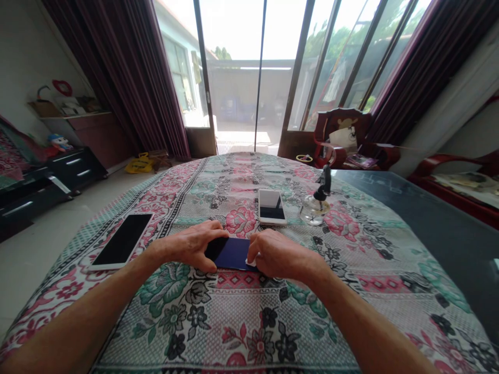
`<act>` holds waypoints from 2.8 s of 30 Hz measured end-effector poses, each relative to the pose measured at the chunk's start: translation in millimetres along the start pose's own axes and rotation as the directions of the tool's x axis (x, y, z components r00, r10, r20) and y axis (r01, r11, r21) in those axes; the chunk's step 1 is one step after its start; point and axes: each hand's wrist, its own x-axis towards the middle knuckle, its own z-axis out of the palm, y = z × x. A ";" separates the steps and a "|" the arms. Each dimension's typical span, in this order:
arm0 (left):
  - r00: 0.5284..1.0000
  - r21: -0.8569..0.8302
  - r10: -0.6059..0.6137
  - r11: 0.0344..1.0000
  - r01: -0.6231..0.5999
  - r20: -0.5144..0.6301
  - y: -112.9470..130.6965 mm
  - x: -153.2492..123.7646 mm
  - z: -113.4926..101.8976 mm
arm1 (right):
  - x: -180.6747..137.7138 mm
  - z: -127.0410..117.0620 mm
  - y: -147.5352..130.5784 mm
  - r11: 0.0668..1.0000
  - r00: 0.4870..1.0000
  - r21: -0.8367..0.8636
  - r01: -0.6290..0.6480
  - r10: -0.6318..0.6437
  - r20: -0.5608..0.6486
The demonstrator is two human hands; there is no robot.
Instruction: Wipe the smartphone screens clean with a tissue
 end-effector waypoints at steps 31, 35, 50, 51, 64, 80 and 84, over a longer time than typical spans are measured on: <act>0.995 -0.025 -0.088 0.996 0.089 0.048 -19.8 -12.1 -14.3 | 6.5 16.2 15.6 0.996 0.983 0.058 0.075 -0.064 -0.174; 0.996 -0.020 -0.085 0.996 0.085 0.043 -20.6 -12.6 -14.5 | 3.5 12.7 -4.3 0.984 0.992 0.125 0.129 -0.127 -0.026; 0.994 0.070 0.099 0.993 -0.096 -0.042 8.1 -7.1 -9.1 | 3.2 -2.0 9.9 0.995 0.970 0.096 0.019 0.005 -0.242; 0.990 0.072 0.129 0.990 -0.125 -0.054 12.7 -3.8 -5.9 | 2.9 -1.8 10.4 0.997 0.972 0.079 0.019 0.000 -0.236; 0.962 -0.013 0.219 0.974 -0.224 -0.162 14.6 17.5 19.1 | 2.4 5.1 21.6 0.997 0.966 0.061 0.044 -0.027 -0.255; 0.982 -0.060 0.137 0.987 -0.146 -0.132 6.6 14.2 15.7 | -14.3 37.4 30.0 0.989 0.903 0.143 0.029 0.035 -0.429; 0.989 -0.100 0.070 0.991 -0.083 -0.134 1.2 11.5 11.2 | -10.5 42.6 33.1 0.979 0.831 0.192 0.062 0.056 -0.554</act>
